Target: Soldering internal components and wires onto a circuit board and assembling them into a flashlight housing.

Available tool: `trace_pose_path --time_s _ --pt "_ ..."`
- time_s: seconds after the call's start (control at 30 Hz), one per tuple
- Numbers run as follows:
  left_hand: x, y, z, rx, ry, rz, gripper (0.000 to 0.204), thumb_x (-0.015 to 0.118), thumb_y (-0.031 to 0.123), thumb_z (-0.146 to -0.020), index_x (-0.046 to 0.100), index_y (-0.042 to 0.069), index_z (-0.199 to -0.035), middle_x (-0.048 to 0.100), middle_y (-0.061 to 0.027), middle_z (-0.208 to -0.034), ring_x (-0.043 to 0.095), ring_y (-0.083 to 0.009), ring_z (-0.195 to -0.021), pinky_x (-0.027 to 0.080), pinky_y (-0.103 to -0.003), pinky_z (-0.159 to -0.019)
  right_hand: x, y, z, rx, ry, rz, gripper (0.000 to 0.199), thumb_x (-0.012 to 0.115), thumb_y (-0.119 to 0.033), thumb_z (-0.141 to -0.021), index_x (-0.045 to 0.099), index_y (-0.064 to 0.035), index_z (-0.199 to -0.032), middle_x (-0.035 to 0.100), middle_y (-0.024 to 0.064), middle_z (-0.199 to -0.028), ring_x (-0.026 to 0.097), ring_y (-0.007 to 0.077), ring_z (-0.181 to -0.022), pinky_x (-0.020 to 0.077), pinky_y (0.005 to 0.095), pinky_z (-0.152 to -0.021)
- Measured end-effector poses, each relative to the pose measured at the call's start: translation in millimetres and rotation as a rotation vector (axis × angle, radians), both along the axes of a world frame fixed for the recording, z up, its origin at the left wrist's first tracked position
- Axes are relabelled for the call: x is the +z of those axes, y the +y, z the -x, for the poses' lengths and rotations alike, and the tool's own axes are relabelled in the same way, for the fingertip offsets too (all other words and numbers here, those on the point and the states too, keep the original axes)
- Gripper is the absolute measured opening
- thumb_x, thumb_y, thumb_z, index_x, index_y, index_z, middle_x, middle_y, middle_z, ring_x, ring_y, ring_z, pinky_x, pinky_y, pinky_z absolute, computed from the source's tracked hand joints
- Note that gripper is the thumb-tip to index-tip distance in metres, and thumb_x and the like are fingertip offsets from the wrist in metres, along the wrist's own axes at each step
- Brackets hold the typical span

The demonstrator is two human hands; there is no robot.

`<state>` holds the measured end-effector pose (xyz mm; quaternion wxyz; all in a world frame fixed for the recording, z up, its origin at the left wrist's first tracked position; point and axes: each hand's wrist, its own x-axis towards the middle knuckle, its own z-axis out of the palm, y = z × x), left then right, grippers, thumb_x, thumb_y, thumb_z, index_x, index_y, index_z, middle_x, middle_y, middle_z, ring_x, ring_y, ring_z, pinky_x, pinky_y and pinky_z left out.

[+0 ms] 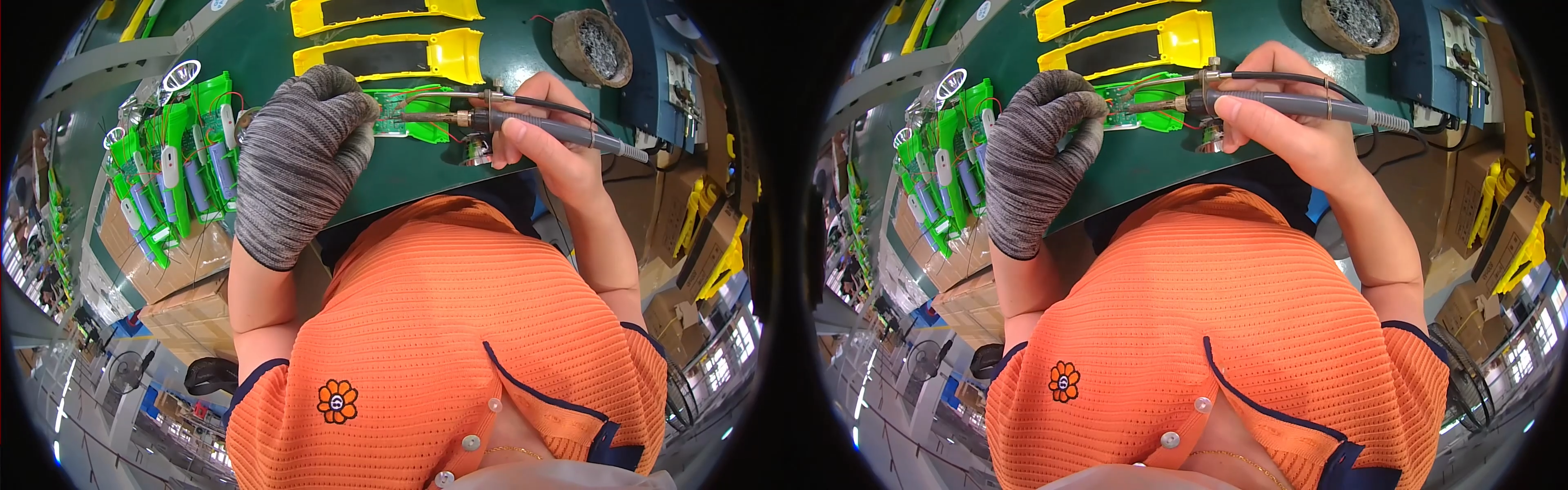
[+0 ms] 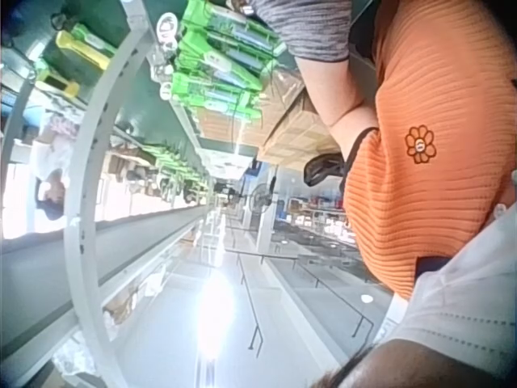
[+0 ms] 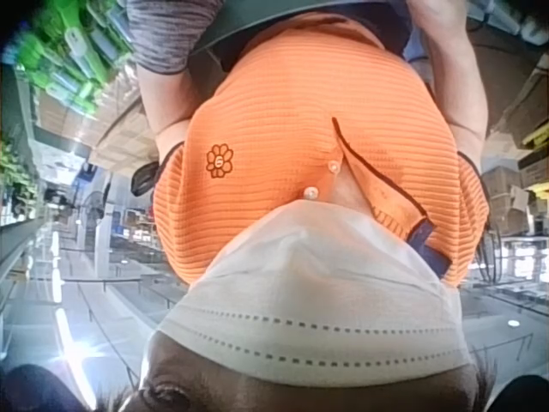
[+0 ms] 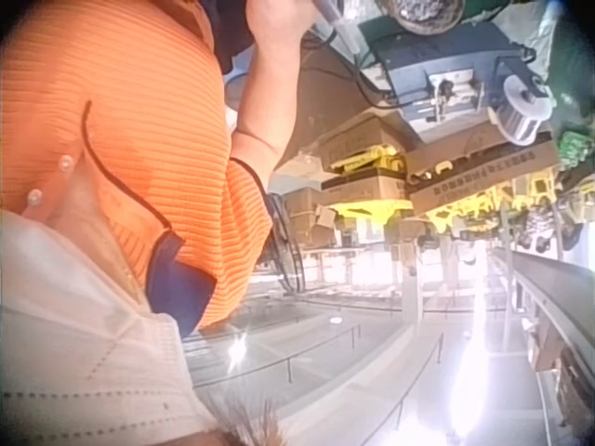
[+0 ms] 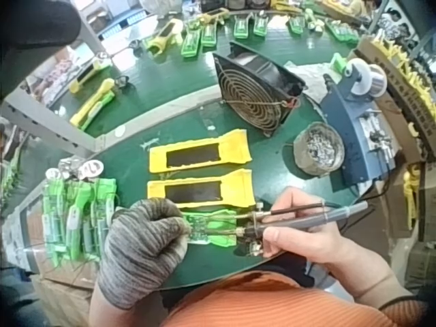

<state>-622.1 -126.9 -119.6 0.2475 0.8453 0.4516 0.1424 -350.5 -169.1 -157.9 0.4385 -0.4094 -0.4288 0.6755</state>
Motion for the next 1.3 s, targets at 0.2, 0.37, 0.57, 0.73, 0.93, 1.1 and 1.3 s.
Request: trace_pose_path --time_s 0.2,0.37,0.57,0.73,0.93,1.1,1.3 --pt "-0.1 -0.6 -3.5 0.035 -0.016 -0.011 0.021 0.073 -0.002 -0.075 0.072 0.006 -0.095 0.068 -0.0091 -0.098 0.067 -0.0253 -0.088 0.055 -0.032 -0.077 0.4 -0.3 -0.4 0.006 -0.006 -0.008 0.013 0.066 -0.005 -0.092 0.056 0.0019 -0.096 0.066 0.0086 -0.076 0.066 0.0130 -0.069 0.0573 0.0288 -0.065" --pt "-0.3 -1.7 -4.4 0.053 -0.028 -0.020 0.019 0.072 -0.002 -0.076 0.072 0.006 -0.093 0.068 -0.0100 -0.098 0.067 -0.0259 -0.088 0.055 -0.032 -0.077 3.3 0.2 1.9 -0.004 -0.030 0.025 0.013 0.067 -0.004 -0.091 0.056 0.0020 -0.096 0.066 0.0084 -0.076 0.066 0.0127 -0.068 0.0572 0.0287 -0.065" --pt "1.3 -1.8 -5.6 0.053 -0.014 -0.019 0.020 0.073 -0.001 -0.075 0.072 0.006 -0.093 0.067 -0.0108 -0.098 0.067 -0.0272 -0.088 0.055 -0.034 -0.077 5.3 0.0 2.5 -0.012 -0.039 0.042 0.014 0.067 -0.004 -0.091 0.056 0.0019 -0.096 0.067 0.0082 -0.074 0.066 0.0124 -0.068 0.0575 0.0291 -0.065" --pt "2.3 -1.6 -5.2 0.051 0.009 -0.023 0.020 0.073 -0.001 -0.074 0.072 0.006 -0.093 0.067 -0.0110 -0.098 0.067 -0.0276 -0.089 0.055 -0.034 -0.077 4.9 0.6 3.4 -0.010 -0.070 0.034 0.014 0.066 -0.005 -0.091 0.055 0.0017 -0.096 0.066 0.0079 -0.074 0.066 0.0126 -0.068 0.0576 0.0290 -0.065" --pt "2.0 -2.1 -3.9 0.055 0.007 -0.009 0.020 0.072 -0.001 -0.074 0.072 0.006 -0.093 0.067 -0.0108 -0.097 0.067 -0.0278 -0.088 0.055 -0.034 -0.076 -0.3 -0.2 1.2 -0.033 -0.034 0.018 0.014 0.066 -0.005 -0.091 0.054 0.0009 -0.095 0.064 0.0077 -0.071 0.064 0.0132 -0.065 0.0546 0.0286 -0.061" --pt "2.1 -0.1 -6.1 0.037 0.009 -0.019 0.019 0.072 -0.001 -0.075 0.071 0.006 -0.092 0.067 -0.0106 -0.095 0.067 -0.0273 -0.087 0.055 -0.034 -0.075 -5.7 -2.4 -7.6 -0.097 0.106 0.028 0.015 0.062 -0.002 -0.091 0.049 -0.0003 -0.100 0.061 0.0101 -0.071 0.061 0.0180 -0.062 0.0504 0.0312 -0.057" --pt "1.2 -0.3 -11.5 0.049 -0.046 -0.060 0.015 0.072 0.005 -0.075 0.069 0.008 -0.090 0.066 -0.0096 -0.096 0.063 -0.0322 -0.087 0.053 -0.040 -0.075 10.7 -17.1 -29.0 -0.285 0.114 -0.170 0.016 0.060 -0.004 -0.090 0.047 0.0005 -0.100 0.057 0.0112 -0.073 0.057 0.0178 -0.059 0.0507 0.0340 -0.054"
